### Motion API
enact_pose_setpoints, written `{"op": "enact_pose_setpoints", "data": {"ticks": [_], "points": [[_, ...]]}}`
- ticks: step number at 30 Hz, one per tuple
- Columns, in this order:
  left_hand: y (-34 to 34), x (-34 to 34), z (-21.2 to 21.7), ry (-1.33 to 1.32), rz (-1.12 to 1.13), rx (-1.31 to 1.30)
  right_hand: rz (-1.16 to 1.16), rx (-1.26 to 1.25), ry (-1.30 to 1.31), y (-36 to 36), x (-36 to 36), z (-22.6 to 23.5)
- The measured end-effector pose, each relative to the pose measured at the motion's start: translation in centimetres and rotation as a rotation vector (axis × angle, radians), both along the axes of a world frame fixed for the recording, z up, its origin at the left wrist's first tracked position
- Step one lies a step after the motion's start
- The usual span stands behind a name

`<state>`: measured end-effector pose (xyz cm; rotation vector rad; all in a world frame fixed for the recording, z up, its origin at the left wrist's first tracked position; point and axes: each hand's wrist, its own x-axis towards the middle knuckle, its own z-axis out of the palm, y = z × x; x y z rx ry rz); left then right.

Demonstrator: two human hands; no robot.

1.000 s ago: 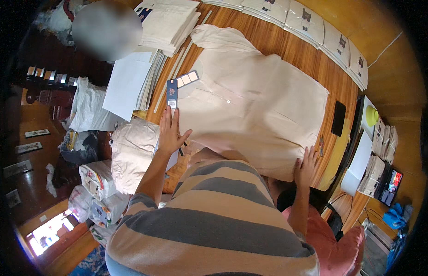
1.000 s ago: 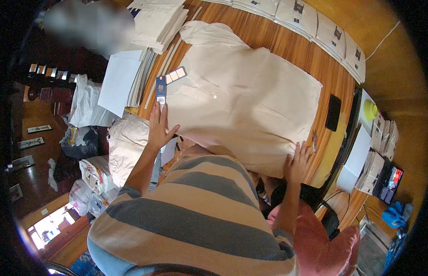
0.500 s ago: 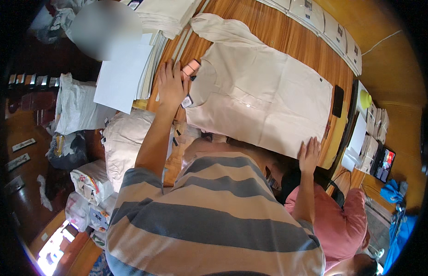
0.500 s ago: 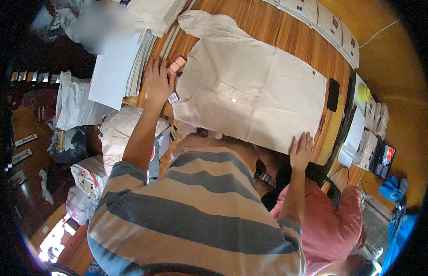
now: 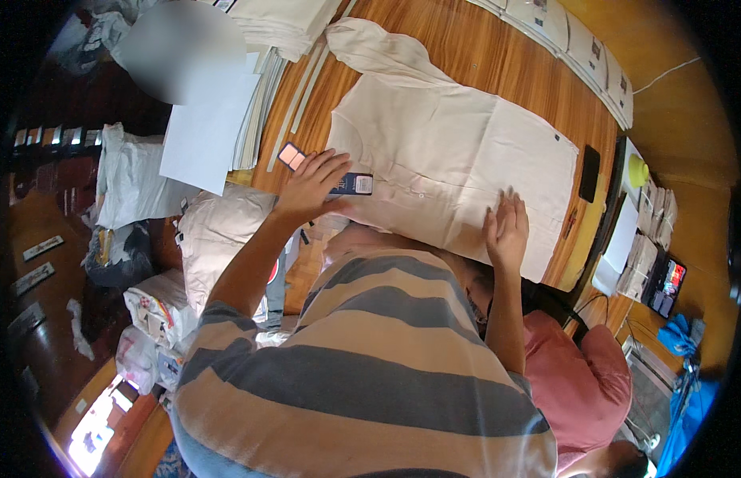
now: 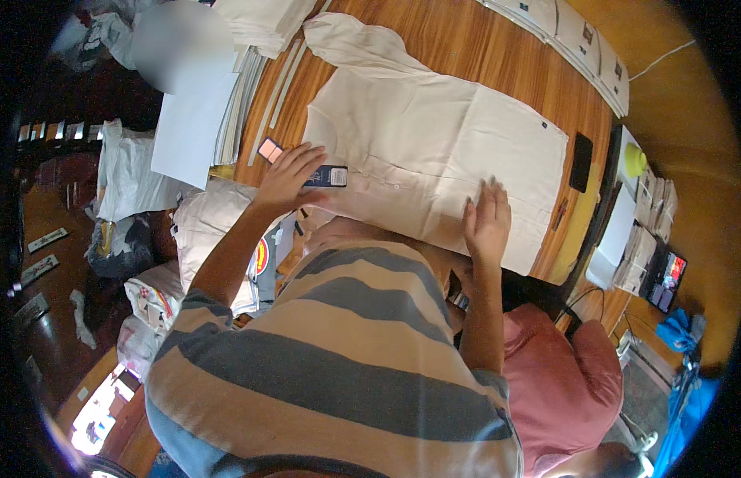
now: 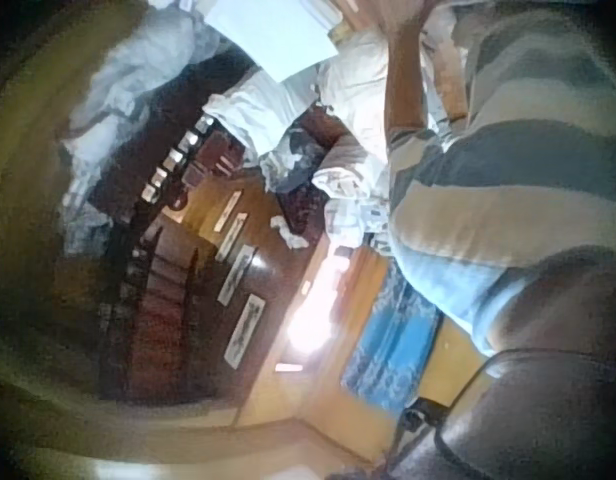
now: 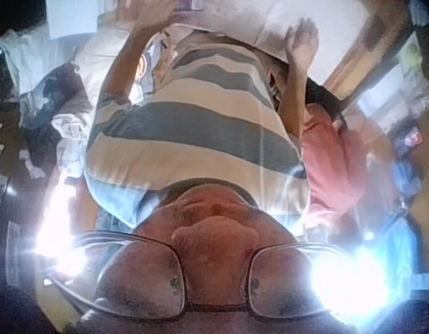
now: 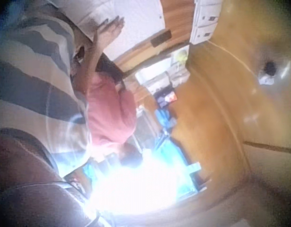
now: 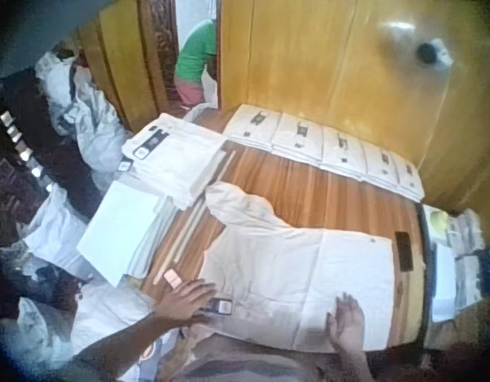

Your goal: The person folds a shirt, inserts a paper backing, and uses a tagging gun to attach a tag to the collar area.

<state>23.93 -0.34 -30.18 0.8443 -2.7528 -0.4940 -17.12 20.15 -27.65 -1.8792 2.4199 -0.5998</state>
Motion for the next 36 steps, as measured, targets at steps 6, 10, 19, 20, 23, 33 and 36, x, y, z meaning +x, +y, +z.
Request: {"op": "enact_pose_setpoints", "data": {"ticks": [6, 10, 19, 20, 23, 33, 36], "points": [[-1.7, -0.3, 1.2, 0.055, 0.141, 0.019, -0.015, -0.033, -0.075, -1.8, -1.8, -3.6], [-4.1, 0.2, 1.0, 0.273, 0.718, 0.147, 0.015, 0.018, 0.037, -0.5, -4.7, -4.4], [2.3, -4.2, -0.4, 0.509, 0.716, -0.113, 0.424, 0.036, -0.314, -6.7, 6.6, -0.5], [3.6, -4.9, -0.4, 0.510, 0.712, 0.006, 0.436, 0.129, -0.401, -7.9, 8.5, -0.3], [6.1, -6.1, -0.2, 0.504, 0.716, 0.271, 0.593, 0.075, -0.300, -11.1, 12.0, -0.8], [5.0, -4.2, 0.1, 0.519, 0.604, 0.587, 0.445, 0.192, -0.072, -11.9, 14.3, -3.4], [4.2, -3.9, -0.6, 0.509, 0.495, 0.570, 0.427, 0.353, -0.063, -12.5, 15.3, -2.7]]}}
